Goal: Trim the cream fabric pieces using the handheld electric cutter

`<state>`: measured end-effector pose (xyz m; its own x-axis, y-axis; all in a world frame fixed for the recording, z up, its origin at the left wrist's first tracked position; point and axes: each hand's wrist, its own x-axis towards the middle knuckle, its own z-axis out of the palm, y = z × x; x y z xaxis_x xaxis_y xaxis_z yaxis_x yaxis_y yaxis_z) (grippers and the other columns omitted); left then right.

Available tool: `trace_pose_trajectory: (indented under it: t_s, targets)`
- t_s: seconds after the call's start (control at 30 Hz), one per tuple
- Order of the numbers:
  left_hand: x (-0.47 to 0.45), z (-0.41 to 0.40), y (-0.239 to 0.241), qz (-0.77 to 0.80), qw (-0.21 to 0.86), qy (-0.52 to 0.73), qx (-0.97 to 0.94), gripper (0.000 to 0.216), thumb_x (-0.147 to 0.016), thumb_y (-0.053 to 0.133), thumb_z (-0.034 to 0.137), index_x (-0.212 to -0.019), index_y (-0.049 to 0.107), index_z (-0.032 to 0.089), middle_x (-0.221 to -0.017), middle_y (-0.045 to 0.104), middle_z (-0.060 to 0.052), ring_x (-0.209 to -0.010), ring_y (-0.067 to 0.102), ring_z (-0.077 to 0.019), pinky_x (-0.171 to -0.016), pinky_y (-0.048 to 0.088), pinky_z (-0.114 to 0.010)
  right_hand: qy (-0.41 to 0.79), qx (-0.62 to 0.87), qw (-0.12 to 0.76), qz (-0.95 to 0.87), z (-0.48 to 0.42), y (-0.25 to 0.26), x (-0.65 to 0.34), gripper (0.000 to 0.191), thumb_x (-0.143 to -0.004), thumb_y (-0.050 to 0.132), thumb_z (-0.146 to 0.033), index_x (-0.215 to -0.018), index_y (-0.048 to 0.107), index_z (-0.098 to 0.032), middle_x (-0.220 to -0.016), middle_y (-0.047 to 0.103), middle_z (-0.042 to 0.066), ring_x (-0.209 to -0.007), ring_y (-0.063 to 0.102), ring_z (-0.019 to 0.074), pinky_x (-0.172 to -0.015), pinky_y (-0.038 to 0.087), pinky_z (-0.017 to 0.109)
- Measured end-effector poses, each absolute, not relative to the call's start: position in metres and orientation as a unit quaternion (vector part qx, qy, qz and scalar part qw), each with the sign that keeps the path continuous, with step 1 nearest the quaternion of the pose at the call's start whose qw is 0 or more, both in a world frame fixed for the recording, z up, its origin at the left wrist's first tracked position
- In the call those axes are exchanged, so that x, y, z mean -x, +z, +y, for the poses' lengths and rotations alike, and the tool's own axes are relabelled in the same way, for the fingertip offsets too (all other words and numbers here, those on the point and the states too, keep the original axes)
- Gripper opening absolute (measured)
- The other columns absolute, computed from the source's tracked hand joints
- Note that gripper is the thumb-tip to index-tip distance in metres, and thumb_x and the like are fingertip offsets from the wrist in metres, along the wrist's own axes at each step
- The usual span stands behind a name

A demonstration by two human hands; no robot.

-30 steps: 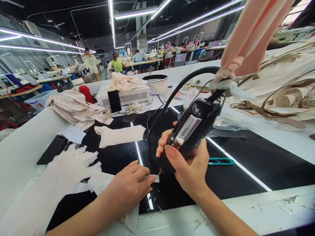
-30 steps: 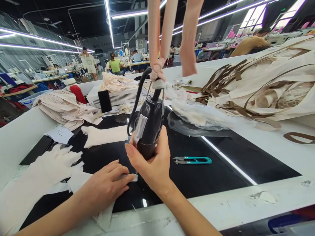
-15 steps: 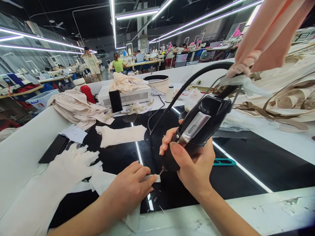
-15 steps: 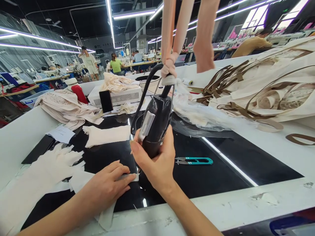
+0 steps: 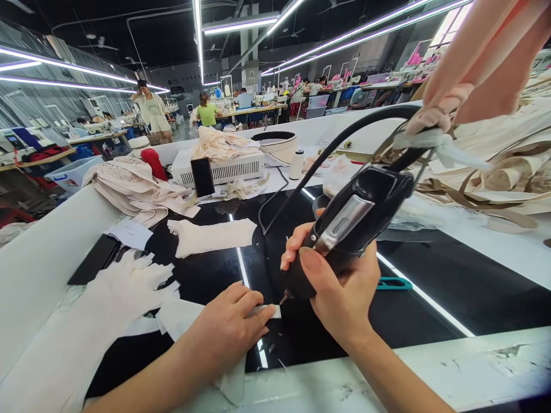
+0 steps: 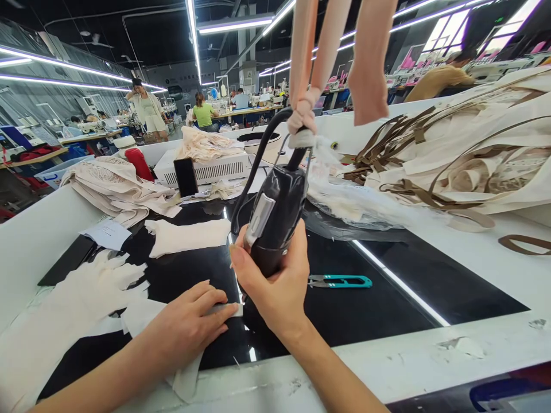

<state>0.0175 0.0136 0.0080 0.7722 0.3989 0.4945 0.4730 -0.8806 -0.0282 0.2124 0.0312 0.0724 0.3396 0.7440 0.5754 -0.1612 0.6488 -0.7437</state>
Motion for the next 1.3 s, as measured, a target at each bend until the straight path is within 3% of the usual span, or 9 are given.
trace_pose_trajectory:
  t_s: [0.3,0.53,0.73,0.87,1.0,1.17,1.3]
  targets:
    - [-0.020,0.012,0.011,-0.232,0.104,-0.245,0.935,0.013,-0.116,0.064,0.016,-0.126,0.072,0.013,-0.106,0.075,-0.009,-0.091,0.074,-0.0229,-0.089,0.071,-0.038,0.319,0.291,0.750,-0.500,0.030,0.068,-0.212,0.044,-0.088,0.099,-0.050,-0.110,0.066,-0.031,-0.084,0.075,-0.005,-0.059,0.067,0.0145,-0.053,0.063,0.028]
    - [-0.020,0.010,0.015,-0.234,0.112,-0.241,0.935,0.011,-0.116,0.068,0.017,-0.123,0.074,0.012,-0.106,0.076,-0.009,-0.094,0.075,-0.0217,-0.091,0.070,-0.035,0.311,0.296,0.761,-0.486,0.031,0.066,-0.211,0.038,-0.091,0.097,-0.050,-0.104,0.068,-0.030,-0.084,0.077,-0.006,-0.057,0.070,0.0131,-0.053,0.065,0.025]
    - [-0.021,0.011,0.014,-0.232,0.105,-0.244,0.936,0.012,-0.115,0.066,0.016,-0.124,0.074,0.012,-0.106,0.076,-0.009,-0.093,0.075,-0.0227,-0.087,0.070,-0.036,0.332,0.266,0.769,-0.477,0.024,0.070,-0.210,0.047,-0.086,0.102,-0.055,-0.111,0.069,-0.032,-0.081,0.078,-0.008,-0.054,0.069,0.0124,-0.050,0.063,0.024]
    - [-0.020,0.012,0.015,-0.233,0.099,-0.251,0.934,0.014,-0.117,0.063,0.016,-0.125,0.074,0.012,-0.107,0.077,-0.010,-0.093,0.075,-0.0235,-0.085,0.071,-0.036,0.339,0.259,0.763,-0.486,0.022,0.069,-0.209,0.044,-0.089,0.101,-0.052,-0.111,0.069,-0.033,-0.082,0.078,-0.008,-0.054,0.069,0.0114,-0.051,0.063,0.022]
    - [-0.015,0.011,0.017,-0.241,0.057,-0.250,0.936,0.015,-0.117,0.064,0.020,-0.128,0.073,0.013,-0.110,0.077,-0.009,-0.095,0.076,-0.0246,-0.093,0.073,-0.039,0.338,0.263,0.759,-0.491,0.022,0.068,-0.208,0.038,-0.093,0.099,-0.049,-0.113,0.071,-0.034,-0.085,0.079,-0.008,-0.056,0.071,0.0110,-0.053,0.064,0.021]
    - [-0.002,0.005,0.022,-0.251,0.027,-0.242,0.937,0.017,-0.120,0.058,0.019,-0.129,0.072,0.016,-0.112,0.077,-0.007,-0.100,0.078,-0.0231,-0.114,0.069,-0.049,0.327,0.266,0.760,-0.494,0.019,0.070,-0.211,0.040,-0.090,0.101,-0.050,-0.110,0.071,-0.033,-0.083,0.079,-0.007,-0.057,0.069,0.0115,-0.053,0.063,0.022]
    - [0.006,-0.001,0.018,-0.251,0.024,-0.236,0.938,0.019,-0.122,0.053,0.019,-0.126,0.071,0.016,-0.106,0.075,-0.005,-0.094,0.078,-0.0206,-0.115,0.069,-0.049,0.319,0.274,0.761,-0.494,0.016,0.070,-0.212,0.036,-0.091,0.099,-0.047,-0.109,0.072,-0.032,-0.082,0.079,-0.006,-0.058,0.069,0.0120,-0.055,0.064,0.021]
